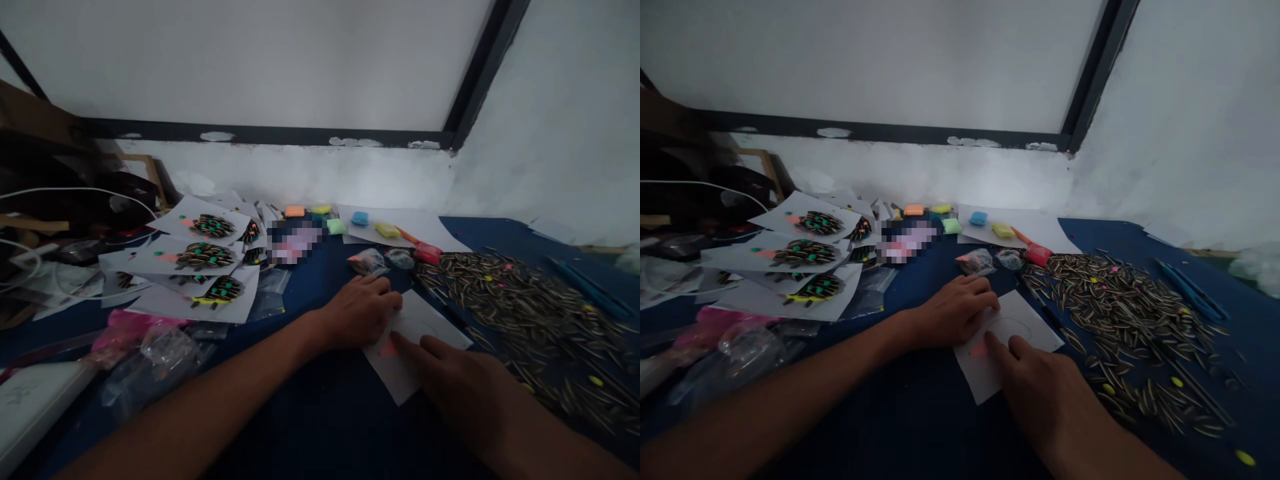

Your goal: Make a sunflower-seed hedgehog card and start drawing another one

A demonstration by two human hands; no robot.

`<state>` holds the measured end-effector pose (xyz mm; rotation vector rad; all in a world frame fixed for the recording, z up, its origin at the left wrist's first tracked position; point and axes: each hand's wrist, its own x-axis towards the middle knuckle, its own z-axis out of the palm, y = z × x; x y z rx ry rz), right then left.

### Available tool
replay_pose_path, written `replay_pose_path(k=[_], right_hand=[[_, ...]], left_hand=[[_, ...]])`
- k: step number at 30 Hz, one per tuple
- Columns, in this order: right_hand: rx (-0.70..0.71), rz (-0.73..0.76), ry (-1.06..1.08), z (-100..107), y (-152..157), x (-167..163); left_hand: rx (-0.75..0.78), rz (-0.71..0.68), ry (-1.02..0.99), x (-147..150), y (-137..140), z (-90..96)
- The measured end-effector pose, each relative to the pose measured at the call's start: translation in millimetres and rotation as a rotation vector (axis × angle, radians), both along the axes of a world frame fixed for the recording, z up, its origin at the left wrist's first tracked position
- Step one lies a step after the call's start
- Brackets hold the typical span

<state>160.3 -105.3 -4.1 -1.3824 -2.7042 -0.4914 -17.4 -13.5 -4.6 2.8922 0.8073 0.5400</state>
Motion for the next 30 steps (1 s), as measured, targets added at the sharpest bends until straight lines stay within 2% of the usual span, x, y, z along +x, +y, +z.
replay_pose_path(k=[6,10,18,24,30], right_hand=[[0.009,0.022,0.083,-5.0,3.4,4.5],[0.082,0.050,0.155,-8.5,3.6,9.5],[0.126,0.089,0.038,-7.8,-2.5,5.1],[0.177,0.077,0.028,-9.3,-4.4,5.3],[0.154,0.072,0.014,-7.0,-5.7,2.5]], left_hand=[[-0.001,0.000,-0.006,0.2,0.0,-0.4],[-0.001,-0.005,-0.017,0.7,0.5,-1.6],[0.012,-0.005,-0.018,-0.4,1.7,-2.4],[0.012,-0.011,-0.029,-0.4,1.3,-1.9],[0.009,-0.012,-0.016,-0.8,1.1,-1.1]])
